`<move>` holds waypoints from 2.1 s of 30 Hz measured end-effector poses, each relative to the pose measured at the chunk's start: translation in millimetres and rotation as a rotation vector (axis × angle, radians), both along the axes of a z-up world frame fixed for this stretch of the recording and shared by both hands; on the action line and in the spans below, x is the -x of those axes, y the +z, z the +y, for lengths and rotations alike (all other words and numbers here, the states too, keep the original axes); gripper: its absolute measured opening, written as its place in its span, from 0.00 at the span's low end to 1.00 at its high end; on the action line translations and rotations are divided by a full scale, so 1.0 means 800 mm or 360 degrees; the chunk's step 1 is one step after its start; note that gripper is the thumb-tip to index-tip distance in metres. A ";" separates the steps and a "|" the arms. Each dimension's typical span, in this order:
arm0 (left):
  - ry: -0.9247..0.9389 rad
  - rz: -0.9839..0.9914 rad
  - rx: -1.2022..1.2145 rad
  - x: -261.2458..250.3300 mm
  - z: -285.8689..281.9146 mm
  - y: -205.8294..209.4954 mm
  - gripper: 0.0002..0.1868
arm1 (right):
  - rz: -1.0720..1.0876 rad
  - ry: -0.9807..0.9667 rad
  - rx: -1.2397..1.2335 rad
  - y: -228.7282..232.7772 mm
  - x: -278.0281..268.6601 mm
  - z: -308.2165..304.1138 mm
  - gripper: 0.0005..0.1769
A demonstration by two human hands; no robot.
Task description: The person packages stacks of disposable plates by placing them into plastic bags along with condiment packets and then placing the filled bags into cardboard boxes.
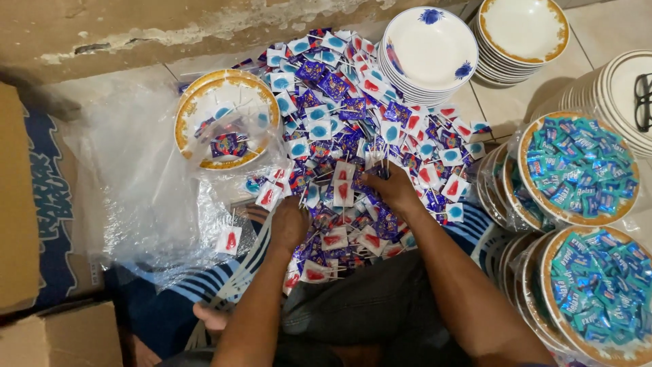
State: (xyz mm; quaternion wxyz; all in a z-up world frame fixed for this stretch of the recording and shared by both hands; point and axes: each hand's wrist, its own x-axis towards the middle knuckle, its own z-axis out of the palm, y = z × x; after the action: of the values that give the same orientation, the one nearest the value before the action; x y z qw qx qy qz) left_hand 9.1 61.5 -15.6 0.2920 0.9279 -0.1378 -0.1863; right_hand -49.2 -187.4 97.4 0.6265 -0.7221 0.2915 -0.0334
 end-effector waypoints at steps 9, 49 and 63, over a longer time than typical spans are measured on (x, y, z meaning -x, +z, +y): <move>-0.0333 -0.0116 0.0258 0.078 0.027 0.058 0.14 | -0.0112 -0.0096 -0.0372 -0.007 0.013 0.002 0.16; 0.1267 0.0147 0.2033 0.076 0.177 0.153 0.06 | -0.0083 0.0177 -0.0741 0.074 -0.075 0.238 0.28; 0.1353 0.0393 0.1981 0.059 0.156 0.166 0.09 | 0.0213 0.0713 -0.0585 0.081 -0.086 0.233 0.39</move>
State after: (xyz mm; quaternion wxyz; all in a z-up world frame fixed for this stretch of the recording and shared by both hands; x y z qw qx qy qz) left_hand -38.1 186.6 116.8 0.8210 0.5379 0.1852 -0.0483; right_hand 19.2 -0.7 162.1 0.7179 -0.6435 0.1667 0.2067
